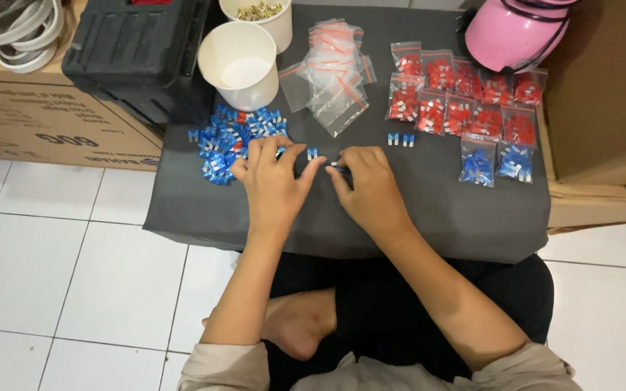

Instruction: Sorting and packaging blue automotive blade fuses into small plastic bags

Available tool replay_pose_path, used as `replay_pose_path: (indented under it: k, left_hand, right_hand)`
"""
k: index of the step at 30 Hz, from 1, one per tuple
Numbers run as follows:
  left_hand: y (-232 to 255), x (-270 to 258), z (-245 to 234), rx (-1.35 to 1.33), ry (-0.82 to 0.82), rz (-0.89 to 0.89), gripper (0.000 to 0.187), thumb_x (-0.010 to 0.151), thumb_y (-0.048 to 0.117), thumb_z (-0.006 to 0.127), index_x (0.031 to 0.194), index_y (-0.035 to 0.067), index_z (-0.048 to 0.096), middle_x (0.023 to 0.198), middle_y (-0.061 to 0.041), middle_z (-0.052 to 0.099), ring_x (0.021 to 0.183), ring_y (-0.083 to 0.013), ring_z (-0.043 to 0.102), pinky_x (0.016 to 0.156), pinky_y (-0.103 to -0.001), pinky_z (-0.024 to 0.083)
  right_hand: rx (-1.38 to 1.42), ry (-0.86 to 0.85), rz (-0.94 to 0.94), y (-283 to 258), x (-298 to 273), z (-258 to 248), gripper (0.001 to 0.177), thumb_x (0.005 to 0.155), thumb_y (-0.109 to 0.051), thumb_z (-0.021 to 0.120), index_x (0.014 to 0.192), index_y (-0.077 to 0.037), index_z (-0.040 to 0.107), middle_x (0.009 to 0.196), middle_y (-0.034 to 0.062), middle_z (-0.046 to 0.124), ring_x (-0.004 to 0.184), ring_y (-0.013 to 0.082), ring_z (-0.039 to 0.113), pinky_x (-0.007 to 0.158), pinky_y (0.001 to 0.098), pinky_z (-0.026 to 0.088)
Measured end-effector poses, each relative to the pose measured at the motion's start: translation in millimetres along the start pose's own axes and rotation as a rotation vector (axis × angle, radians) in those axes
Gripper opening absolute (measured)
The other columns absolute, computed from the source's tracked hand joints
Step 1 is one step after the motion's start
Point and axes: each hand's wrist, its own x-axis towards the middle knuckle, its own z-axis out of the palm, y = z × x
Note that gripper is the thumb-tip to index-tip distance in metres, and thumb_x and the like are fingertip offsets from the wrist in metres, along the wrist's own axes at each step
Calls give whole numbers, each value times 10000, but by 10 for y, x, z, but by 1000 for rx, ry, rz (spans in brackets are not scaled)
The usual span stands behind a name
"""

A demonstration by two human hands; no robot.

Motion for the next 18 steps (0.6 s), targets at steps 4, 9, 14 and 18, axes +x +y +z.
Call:
replay_pose_path:
  k: [4,9,14,18]
  left_hand:
    - [-60,-93,13,-2,-26,20,380,828,418,864,1095,167,763,1054,16,645,1046,-213,599,799,-423,322]
    - [29,-219,-57,17,-278,84,363,1011,457,627,1299,248,698,1286,88,714,1259,-169,586,919,-489,312]
    - [296,-311,-159,-58,-421,124,571,1010,521,572,1463,173,576,1483,6,609,1379,-228,514,959,-554,357]
    - [467,-390,-116,-2,-450,203,789,984,675,482,1564,141,449,1623,-40,460,1483,-302,402,1016,-569,341]
  right_hand:
    - [22,33,44,-136,88,-195,169,886,-124,826,894,-67,667,993,91,682,1020,294,685,873,370,561]
    - [-37,29,70,-129,-9,-315,146,900,-76,795,1035,-52,748,1095,138,628,1020,328,674,893,401,576]
    - [-49,50,86,-15,-218,-432,134,913,-72,774,1046,-90,766,1062,118,634,1003,307,683,890,374,575]
    - [-98,118,202,47,-275,-675,159,893,8,763,1031,-69,775,1022,114,645,951,307,695,738,291,613]
